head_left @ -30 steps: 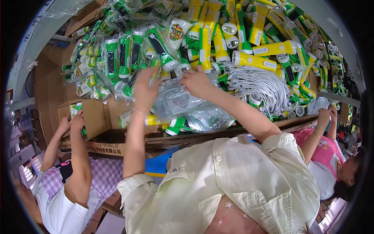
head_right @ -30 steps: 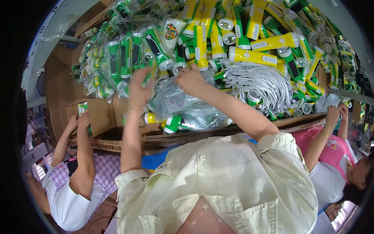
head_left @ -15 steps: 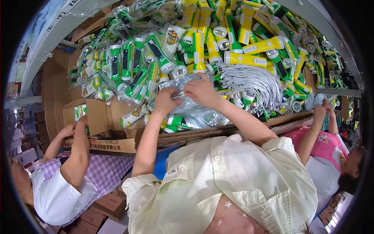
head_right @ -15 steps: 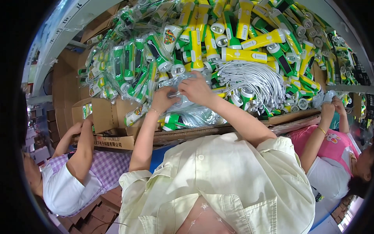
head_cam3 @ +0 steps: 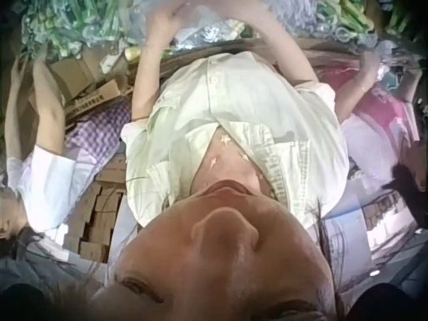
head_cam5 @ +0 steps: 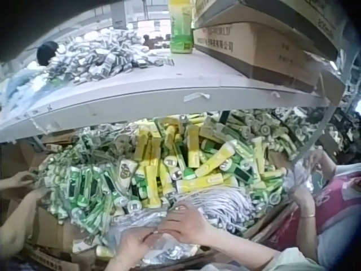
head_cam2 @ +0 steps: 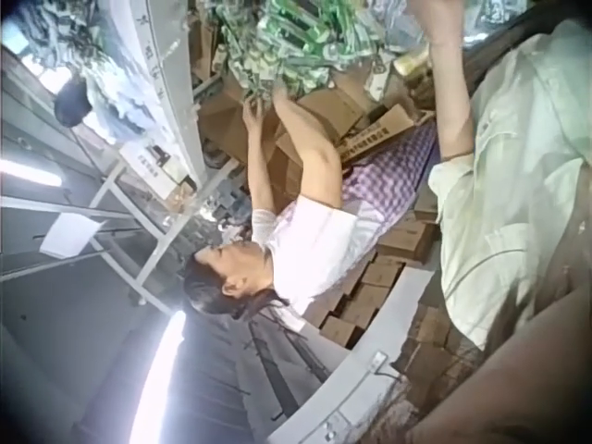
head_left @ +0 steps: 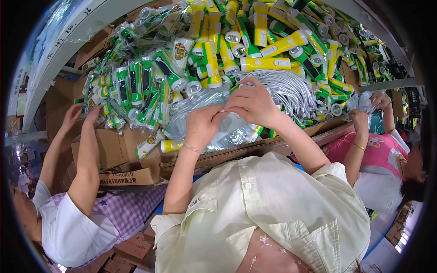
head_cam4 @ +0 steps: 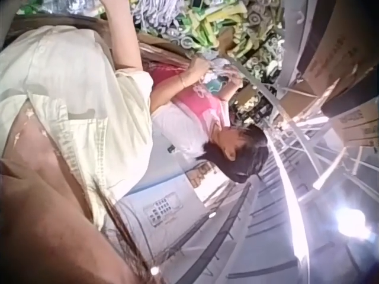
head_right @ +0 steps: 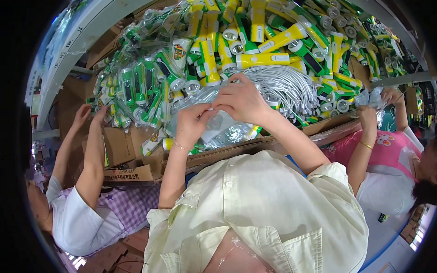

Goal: Packaging small green and yellow flashlights into clear plastic bags at a factory workbench.

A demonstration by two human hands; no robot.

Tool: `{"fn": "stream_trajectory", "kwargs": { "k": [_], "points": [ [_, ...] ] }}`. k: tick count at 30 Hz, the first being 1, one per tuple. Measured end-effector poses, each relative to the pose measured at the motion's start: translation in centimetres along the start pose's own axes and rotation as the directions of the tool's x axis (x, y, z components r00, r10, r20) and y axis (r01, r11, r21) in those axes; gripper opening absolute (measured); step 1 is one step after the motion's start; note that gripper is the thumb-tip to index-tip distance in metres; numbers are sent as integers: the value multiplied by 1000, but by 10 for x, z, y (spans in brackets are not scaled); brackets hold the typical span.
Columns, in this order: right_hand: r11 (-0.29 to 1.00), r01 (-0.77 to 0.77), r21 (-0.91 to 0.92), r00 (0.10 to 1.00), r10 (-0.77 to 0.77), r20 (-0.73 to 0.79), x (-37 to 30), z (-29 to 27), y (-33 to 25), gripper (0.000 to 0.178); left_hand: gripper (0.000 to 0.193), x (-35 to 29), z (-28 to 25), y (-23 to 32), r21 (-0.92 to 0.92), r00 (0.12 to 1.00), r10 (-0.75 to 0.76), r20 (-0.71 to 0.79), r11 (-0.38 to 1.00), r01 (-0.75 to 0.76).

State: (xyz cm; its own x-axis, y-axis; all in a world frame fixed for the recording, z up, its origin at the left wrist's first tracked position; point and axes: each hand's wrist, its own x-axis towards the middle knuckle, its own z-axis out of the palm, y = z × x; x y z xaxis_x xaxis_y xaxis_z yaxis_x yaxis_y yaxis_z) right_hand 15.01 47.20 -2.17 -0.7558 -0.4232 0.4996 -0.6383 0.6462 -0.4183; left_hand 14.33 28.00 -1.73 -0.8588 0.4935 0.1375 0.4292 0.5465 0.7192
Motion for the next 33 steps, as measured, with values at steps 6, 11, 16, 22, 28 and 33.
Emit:
{"fn": "stream_trajectory", "kwargs": {
  "k": [6,11,16,22,28,33],
  "points": [
    [998,-10,55,998,6,69,-14,0,-1,8,15,-8,8,-4,-192,987,-152,42,969,158],
    [999,-21,-35,979,28,201,-30,-7,7,13,15,-25,-6,-12,118,983,-184,12,976,182],
    [995,6,-100,958,23,285,-32,-6,5,20,21,-24,-12,-18,63,979,-186,83,981,181],
    [994,67,-84,983,-52,174,-18,-5,5,23,18,-16,0,-17,130,940,-305,153,949,286],
    [967,88,-237,881,36,473,-22,-9,15,18,14,-19,-11,-44,357,946,-277,-168,877,321],
    [911,-408,-66,769,381,512,8,-33,75,38,11,-33,-34,-84,44,802,-567,-187,811,584]
  ]
}}
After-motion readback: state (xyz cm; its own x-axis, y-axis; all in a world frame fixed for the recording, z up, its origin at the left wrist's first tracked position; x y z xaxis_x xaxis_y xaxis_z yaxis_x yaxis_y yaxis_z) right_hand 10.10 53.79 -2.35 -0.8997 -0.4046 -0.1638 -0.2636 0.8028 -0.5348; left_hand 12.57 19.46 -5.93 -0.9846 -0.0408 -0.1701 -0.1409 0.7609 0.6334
